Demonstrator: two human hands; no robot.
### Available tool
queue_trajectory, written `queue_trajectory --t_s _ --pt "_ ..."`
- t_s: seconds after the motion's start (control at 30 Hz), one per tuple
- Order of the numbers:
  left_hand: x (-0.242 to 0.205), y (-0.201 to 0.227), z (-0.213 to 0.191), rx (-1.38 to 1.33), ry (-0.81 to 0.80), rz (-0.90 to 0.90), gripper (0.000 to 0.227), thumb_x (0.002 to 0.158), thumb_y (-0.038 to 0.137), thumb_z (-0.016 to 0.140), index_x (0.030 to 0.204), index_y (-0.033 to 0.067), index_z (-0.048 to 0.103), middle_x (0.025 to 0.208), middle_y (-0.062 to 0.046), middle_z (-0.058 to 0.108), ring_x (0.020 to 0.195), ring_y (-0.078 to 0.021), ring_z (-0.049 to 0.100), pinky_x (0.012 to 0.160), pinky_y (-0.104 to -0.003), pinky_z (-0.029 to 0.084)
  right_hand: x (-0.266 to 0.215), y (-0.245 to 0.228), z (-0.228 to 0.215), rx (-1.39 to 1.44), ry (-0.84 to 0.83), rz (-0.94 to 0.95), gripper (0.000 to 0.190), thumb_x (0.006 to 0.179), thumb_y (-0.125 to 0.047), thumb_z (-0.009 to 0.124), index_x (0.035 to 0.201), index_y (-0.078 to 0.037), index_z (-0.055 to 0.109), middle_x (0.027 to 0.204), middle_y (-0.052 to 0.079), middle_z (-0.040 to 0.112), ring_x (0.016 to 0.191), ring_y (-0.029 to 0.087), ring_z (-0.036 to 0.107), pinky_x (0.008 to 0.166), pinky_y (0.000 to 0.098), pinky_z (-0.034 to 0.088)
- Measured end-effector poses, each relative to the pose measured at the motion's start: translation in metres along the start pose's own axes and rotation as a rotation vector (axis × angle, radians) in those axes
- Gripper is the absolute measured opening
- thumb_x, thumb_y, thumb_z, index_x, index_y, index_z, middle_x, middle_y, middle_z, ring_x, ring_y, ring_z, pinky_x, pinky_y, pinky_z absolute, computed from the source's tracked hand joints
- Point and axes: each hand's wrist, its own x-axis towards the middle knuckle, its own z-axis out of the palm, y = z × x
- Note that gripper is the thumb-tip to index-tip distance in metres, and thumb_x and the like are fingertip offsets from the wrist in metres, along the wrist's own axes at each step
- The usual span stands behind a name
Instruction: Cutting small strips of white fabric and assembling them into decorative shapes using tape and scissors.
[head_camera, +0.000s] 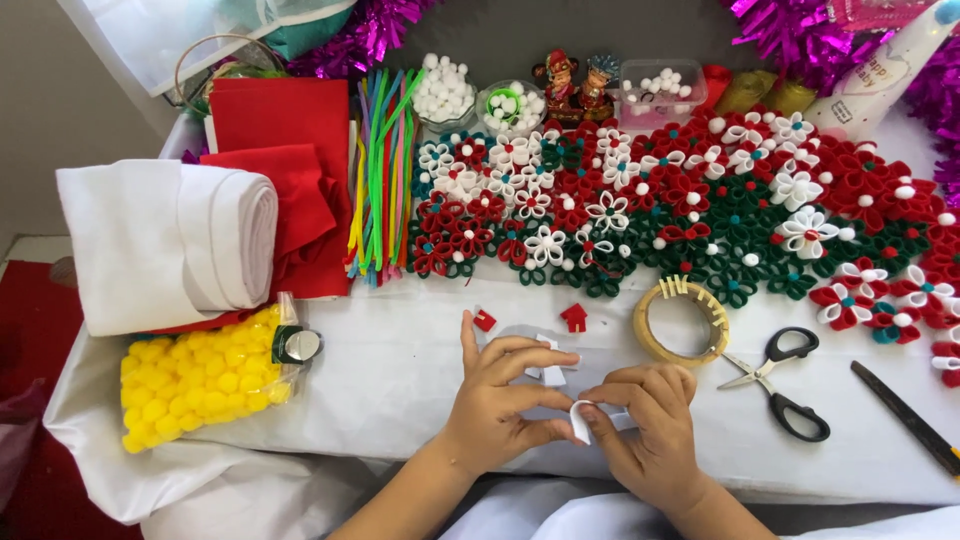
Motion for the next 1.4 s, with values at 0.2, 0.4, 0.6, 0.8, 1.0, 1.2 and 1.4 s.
queue_trajectory --t_s 0.2,0.4,0.6,0.8,1.0,1.2,1.4 --pt "0.000 0.001 0.001 -0.038 0.018 -0.065 0.028 0.090 0.051 0.068 0.082 0.0262 0.076 0.125 0.004 0.071 0.117 -0.0215 0.063 0.125 -0.067 -0.011 -0.003 0.002 0.000 0.011 -0.024 -0.018 0.010 0.095 -0.024 0.065 0.098 -0.021 0.073 0.089 -0.004 0.067 0.080 0.013 0.056 0.086 0.0338 0.031" --pt "0.004 0.006 -0.001 -0.055 0.018 -0.123 0.018 0.091 0.040 0.074 0.085 0.0241 0.077 0.126 0.004 0.070 0.117 -0.0216 0.064 0.124 -0.069 -0.010 -0.003 0.001 -0.004 0.049 -0.045 0.015 0.025 0.099 -0.035 0.054 0.105 -0.020 0.073 0.092 -0.002 0.067 0.085 0.013 0.058 0.090 0.0338 0.031" --pt "0.003 0.005 -0.001 -0.041 -0.013 -0.102 0.016 0.096 0.034 0.071 0.086 0.0223 0.076 0.128 0.005 0.070 0.116 -0.0208 0.063 0.124 -0.067 -0.013 -0.002 0.000 0.000 -0.006 -0.015 0.018 0.009 0.092 -0.029 0.069 0.094 -0.021 0.070 0.089 -0.005 0.066 0.080 0.013 0.056 0.091 0.0335 0.030" --pt "0.010 0.012 -0.005 -0.031 -0.007 -0.091 0.021 0.097 0.036 0.067 0.081 0.0228 0.070 0.126 0.001 0.070 0.118 -0.0236 0.064 0.123 -0.069 -0.013 -0.004 0.002 0.001 -0.017 -0.019 0.003 0.007 0.094 -0.023 0.064 0.090 -0.018 0.068 0.088 -0.003 0.067 0.079 0.014 0.056 0.091 0.0350 0.029" --pt "0.011 0.013 -0.005 -0.043 0.007 -0.093 0.020 0.094 0.036 0.070 0.079 0.0226 0.068 0.125 -0.001 0.071 0.117 -0.0231 0.065 0.123 -0.069 -0.013 0.000 -0.002 0.001 -0.051 -0.001 -0.004 0.011 0.096 -0.021 0.062 0.088 -0.018 0.068 0.087 -0.004 0.068 0.078 0.013 0.056 0.091 0.0351 0.027" --pt "0.007 0.010 -0.004 -0.068 0.118 -0.116 0.019 0.087 0.022 0.075 0.074 0.0198 0.061 0.087 0.008 0.073 0.092 -0.0131 0.070 0.127 -0.058 -0.007 0.007 -0.003 -0.011 -0.058 -0.023 0.012 0.015 0.089 -0.034 0.069 0.094 -0.020 0.073 0.091 -0.002 0.070 0.080 0.015 0.061 0.091 0.0367 0.031" --pt "0.027 0.008 -0.017 -0.244 0.293 -0.415 0.034 0.081 0.013 0.077 0.073 0.0182 0.044 0.083 0.001 0.072 0.074 -0.0100 0.067 0.129 -0.061 0.012 0.071 0.057 -0.091 -0.190 -0.038 0.254 0.028 0.085 0.003 0.078 0.108 -0.006 0.066 0.113 0.010 0.074 0.095 0.022 0.065 0.089 0.0405 0.047"
